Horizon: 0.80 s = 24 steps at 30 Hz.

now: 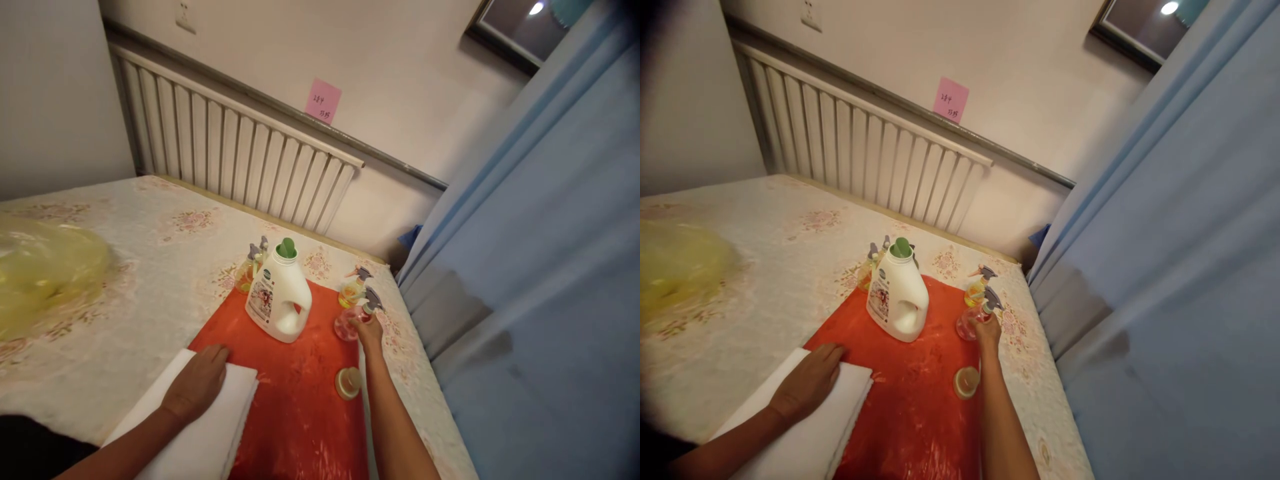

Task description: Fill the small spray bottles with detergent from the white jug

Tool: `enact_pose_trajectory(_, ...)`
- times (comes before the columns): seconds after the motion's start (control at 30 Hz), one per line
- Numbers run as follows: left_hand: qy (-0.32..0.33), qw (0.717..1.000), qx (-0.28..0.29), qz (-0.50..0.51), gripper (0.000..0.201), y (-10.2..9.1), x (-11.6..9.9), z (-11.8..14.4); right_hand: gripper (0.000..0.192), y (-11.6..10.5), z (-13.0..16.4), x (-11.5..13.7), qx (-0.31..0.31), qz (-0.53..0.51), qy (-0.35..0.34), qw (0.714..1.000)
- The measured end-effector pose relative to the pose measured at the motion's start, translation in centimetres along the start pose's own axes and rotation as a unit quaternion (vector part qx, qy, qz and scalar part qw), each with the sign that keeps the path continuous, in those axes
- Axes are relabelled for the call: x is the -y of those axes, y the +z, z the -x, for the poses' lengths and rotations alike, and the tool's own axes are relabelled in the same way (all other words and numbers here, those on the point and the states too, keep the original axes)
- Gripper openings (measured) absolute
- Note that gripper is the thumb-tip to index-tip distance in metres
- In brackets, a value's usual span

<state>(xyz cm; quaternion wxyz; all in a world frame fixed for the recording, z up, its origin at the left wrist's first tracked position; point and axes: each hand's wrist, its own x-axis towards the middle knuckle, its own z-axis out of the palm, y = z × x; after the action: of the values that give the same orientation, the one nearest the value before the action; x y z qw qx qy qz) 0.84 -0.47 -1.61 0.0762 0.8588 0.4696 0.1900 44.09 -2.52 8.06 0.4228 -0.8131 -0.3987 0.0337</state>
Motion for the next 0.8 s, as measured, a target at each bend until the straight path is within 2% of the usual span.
enact_pose_trajectory(0.17,0.013,1.000,-0.018,-0.013,0.032,0.4,0.4,0.2,0.032,-0.6,-2.7,-0.8,0.015,-0.001,0.035,0.999)
enact_pose_trajectory(0.37,0.025,0.998,-0.048,-0.033,0.031,1.4,1.1,0.4,0.032,0.6,-4.6,-2.1,0.044,-0.030,0.023,0.998)
enact_pose_trajectory(0.63,0.026,0.997,-0.053,-0.044,0.030,1.4,1.0,0.5,0.038,1.8,-5.9,-3.8,0.048,-0.049,0.011,0.998)
enact_pose_trajectory(0.8,0.025,0.998,-0.045,-0.035,0.031,1.4,1.1,0.5,0.043,2.2,-5.5,-4.5,0.052,-0.066,0.006,0.996)
